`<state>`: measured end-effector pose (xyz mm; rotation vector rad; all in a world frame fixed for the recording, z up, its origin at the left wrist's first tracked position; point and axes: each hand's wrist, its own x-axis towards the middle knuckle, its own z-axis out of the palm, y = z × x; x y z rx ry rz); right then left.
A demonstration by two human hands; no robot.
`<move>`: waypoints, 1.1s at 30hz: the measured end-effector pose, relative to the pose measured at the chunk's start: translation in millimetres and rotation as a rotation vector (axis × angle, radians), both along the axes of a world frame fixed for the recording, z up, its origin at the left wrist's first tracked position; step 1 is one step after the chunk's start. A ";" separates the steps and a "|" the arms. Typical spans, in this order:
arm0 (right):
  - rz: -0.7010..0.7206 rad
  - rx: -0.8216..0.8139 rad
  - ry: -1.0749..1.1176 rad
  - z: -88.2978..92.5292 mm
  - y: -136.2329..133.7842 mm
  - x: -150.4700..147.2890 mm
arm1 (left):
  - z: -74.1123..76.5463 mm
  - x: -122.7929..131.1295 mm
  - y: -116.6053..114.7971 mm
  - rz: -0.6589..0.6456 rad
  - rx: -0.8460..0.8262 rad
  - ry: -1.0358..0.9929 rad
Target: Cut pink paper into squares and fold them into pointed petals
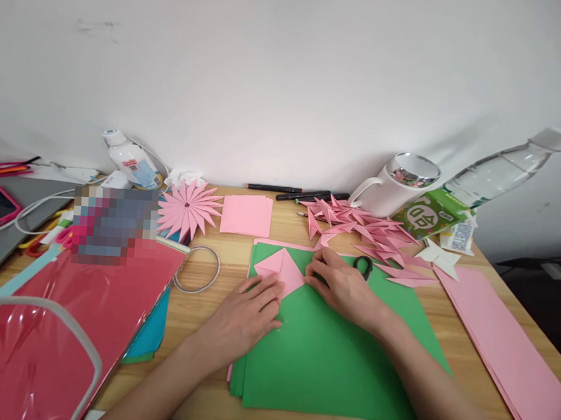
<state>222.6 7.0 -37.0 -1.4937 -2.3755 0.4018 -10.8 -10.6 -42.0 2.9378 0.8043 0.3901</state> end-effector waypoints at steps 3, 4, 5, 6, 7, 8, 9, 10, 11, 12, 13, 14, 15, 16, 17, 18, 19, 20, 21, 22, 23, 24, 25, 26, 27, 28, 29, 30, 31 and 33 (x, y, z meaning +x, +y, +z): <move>0.004 -0.034 0.055 -0.5 1.2 4.3 | 0.7 0.7 -1.4 0.000 -0.003 0.013; -0.004 -0.041 0.089 -0.8 0.6 4.0 | 0.9 0.9 -1.8 0.002 -0.002 0.013; -0.015 -0.040 0.128 -1.1 -0.5 2.3 | 0.9 1.0 -2.0 0.004 -0.001 0.012; -0.025 -0.030 0.169 -1.4 -2.4 -1.0 | 0.8 1.1 -2.2 0.007 -0.001 0.008; -0.029 -0.014 0.202 -1.7 -4.8 -5.7 | 0.7 1.1 -2.2 0.010 -0.002 0.007; -0.026 0.008 0.227 -2.1 -7.6 -11.5 | 0.5 1.0 -2.1 0.012 -0.003 0.005; -0.009 0.026 0.242 -2.6 -10.4 -18.1 | 0.5 1.0 -1.9 0.013 -0.005 0.003; 0.020 0.038 0.239 -3.2 -13.1 -24.6 | 0.5 0.9 -1.6 0.014 -0.007 0.003; 0.040 0.069 0.224 -3.9 -15.3 -30.6 | 0.5 0.8 -1.4 0.014 -0.007 0.003; 0.041 0.091 0.195 -4.6 -16.8 -35.4 | 0.7 0.8 -1.1 0.013 -0.005 0.004; 0.042 0.100 0.166 -5.3 -17.7 -38.9 | 0.9 0.8 -1.0 0.013 -0.002 0.005; 0.039 0.104 0.140 -5.8 -17.9 -40.9 | 1.0 0.8 -0.8 0.012 0.000 0.008; 0.037 0.098 0.121 -6.1 -17.5 -41.3 | 1.1 0.8 -0.7 0.010 0.002 0.014; 0.037 0.088 0.110 -6.2 -16.8 -40.5 | 0.9 0.8 -0.6 0.008 0.003 0.018; 0.036 0.079 0.106 -6.0 -15.7 -38.7 | 0.5 0.7 -0.5 0.005 0.005 0.023; 0.031 0.073 0.105 -5.6 -14.5 -36.2 | -0.1 0.6 -0.4 0.002 0.009 0.024; 0.024 0.069 0.105 -5.1 -13.3 -33.1 | -0.9 0.4 -0.4 -0.001 0.014 0.023; 0.015 0.066 0.104 -4.5 -12.1 -29.7 | -1.9 0.1 -0.5 -0.002 0.021 0.021; 0.006 0.066 0.101 -3.8 -11.0 -26.1 | -2.7 -0.1 -0.5 -0.003 0.028 0.018; 0.000 0.065 0.097 -3.3 -9.9 -22.4 | -3.4 -0.3 -0.7 -0.003 0.033 0.015; 0.000 0.062 0.092 -2.7 -8.8 -18.5 | -3.7 -0.4 -0.9 -0.002 0.036 0.013; 0.002 0.057 0.087 -2.4 -7.6 -14.5 | -3.7 -0.3 -1.2 -0.002 0.038 0.012; 0.004 0.049 0.086 -2.1 -6.3 -10.4 | -3.4 -0.2 -1.6 -0.001 0.039 0.014; 0.003 0.041 0.090 -2.0 -4.9 -6.3 | -2.8 0.1 -1.9 -0.001 0.042 0.017; -0.002 0.029 0.100 -2.1 -3.3 -2.4 | -2.1 0.4 -2.4 -0.003 0.045 0.021; -0.010 0.015 0.116 -2.2 -1.6 1.1 | -1.4 0.7 -2.8 -0.003 0.047 0.026; -0.021 -0.001 0.137 -2.5 0.0 3.8 | -0.9 1.0 -3.3 -0.002 0.049 0.031; -0.038 -0.018 0.164 -2.9 1.4 5.6 | -0.6 1.2 -3.9 -0.002 0.051 0.034; -0.064 -0.034 0.198 -3.4 2.4 6.2 | -0.4 1.3 -4.6 -0.001 0.055 0.036; -0.130 -0.063 0.280 -4.6 2.7 3.5 | -0.5 1.2 -6.4 0.000 0.065 0.028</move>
